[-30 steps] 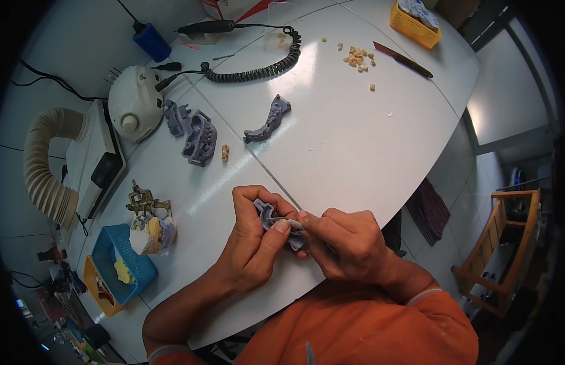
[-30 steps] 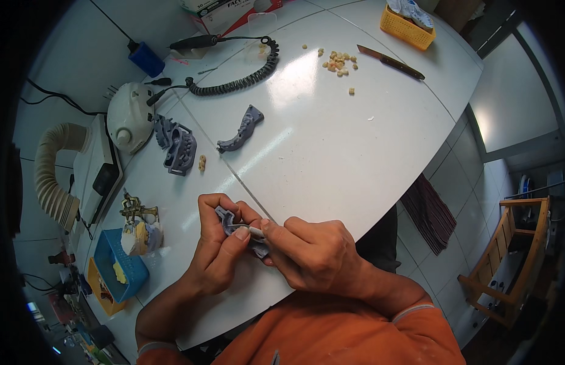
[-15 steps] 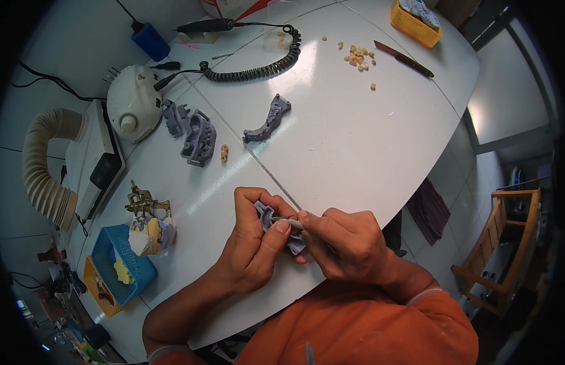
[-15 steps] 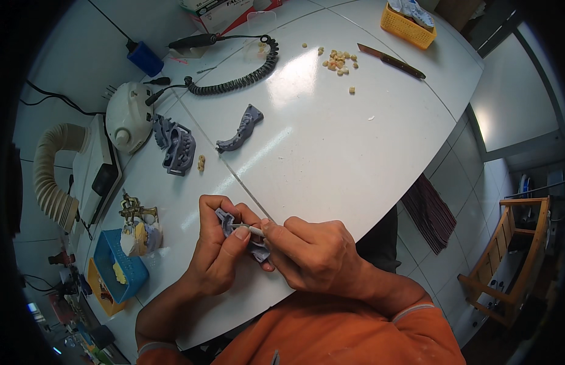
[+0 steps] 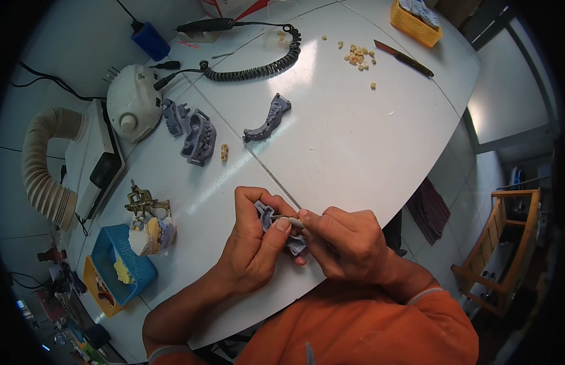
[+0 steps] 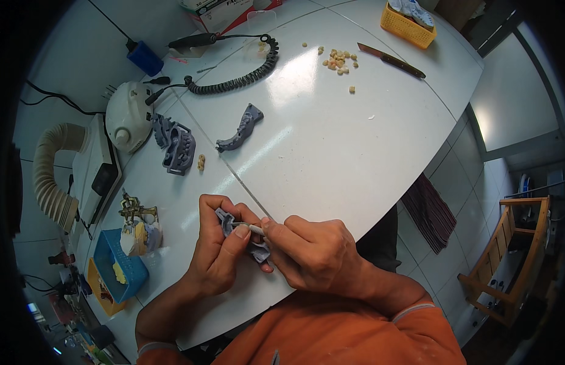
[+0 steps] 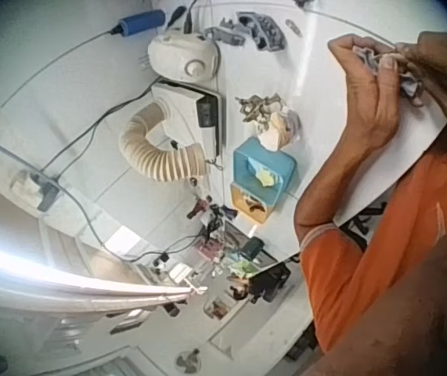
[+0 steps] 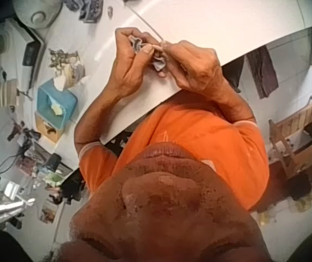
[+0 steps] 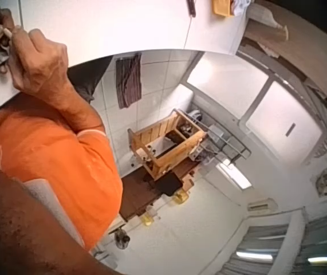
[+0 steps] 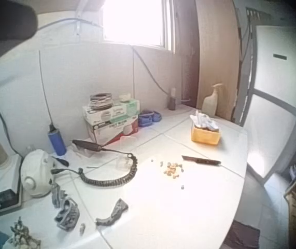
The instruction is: Manually detailing and trimming a dental arch model using a carving tool.
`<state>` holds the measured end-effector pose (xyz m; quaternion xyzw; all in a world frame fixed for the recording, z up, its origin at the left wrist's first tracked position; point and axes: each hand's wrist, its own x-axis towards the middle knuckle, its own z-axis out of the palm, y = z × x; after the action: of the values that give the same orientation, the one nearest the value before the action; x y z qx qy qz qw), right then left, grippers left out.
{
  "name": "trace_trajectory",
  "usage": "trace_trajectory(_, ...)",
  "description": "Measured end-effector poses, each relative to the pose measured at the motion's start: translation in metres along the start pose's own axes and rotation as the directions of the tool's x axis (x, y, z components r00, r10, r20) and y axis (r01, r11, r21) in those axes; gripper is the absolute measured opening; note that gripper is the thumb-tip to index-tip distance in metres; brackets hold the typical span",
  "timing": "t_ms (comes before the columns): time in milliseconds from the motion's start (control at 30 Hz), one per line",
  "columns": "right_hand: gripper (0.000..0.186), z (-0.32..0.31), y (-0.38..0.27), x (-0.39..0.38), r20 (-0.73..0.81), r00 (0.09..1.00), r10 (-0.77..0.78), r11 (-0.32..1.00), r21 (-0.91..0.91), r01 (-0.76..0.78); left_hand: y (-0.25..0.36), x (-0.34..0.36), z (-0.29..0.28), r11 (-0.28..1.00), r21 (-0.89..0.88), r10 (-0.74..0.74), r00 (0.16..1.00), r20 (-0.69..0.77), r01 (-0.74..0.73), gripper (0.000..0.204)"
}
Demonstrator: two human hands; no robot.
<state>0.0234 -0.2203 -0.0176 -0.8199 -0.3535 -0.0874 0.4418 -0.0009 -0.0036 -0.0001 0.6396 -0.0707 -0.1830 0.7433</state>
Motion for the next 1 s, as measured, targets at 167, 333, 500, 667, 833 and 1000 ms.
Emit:
trace_trajectory(167, 0.034, -0.0001, 0.0005, -0.0004, -0.005, 1.0, 0.002, 1.0, 0.006, -0.002, -0.0001, 0.0007, 0.0017, 0.999, 0.038, 0.01, 1.0, -0.025, -0.01, 0.018)
trace_trajectory(333, 0.035, -0.0003, 0.0005, 0.0004, -0.005, 1.0, -0.003, 1.0, -0.003, 0.003, 0.0008, 0.0012, 0.0008, 0.999, 0.05, 0.0, 1.0, -0.012, 0.0, 0.018)
trace_trajectory(500, 0.036, 0.0, 0.0007, 0.0001, -0.006, 1.0, 0.003, 1.0, 0.003, -0.003, 0.0033, 0.0016, 0.0016, 0.999, 0.032, -0.015, 1.0, -0.016, 0.015, 0.018)
trace_trajectory(667, 0.036, 0.0022, 0.0019, -0.0018, -0.015, 1.0, -0.004, 1.0, 0.005, 0.005, 0.0017, 0.0006, 0.0025, 0.999, 0.041, -0.026, 0.999, -0.044, 0.028, 0.018)
trace_trajectory(833, 0.035, -0.0005, -0.0008, 0.0008, -0.003, 1.0, -0.001, 1.0, -0.005, 0.001, 0.0024, 0.0004, 0.0026, 0.999, 0.02, -0.037, 0.999, -0.038, 0.038, 0.019)
trace_trajectory(1000, 0.034, -0.0007, -0.0004, 0.0012, -0.011, 1.0, 0.0, 1.0, 0.003, 0.0, 0.0033, 0.0008, -0.0004, 0.998, 0.031, -0.049, 0.999, -0.014, 0.05, 0.019)
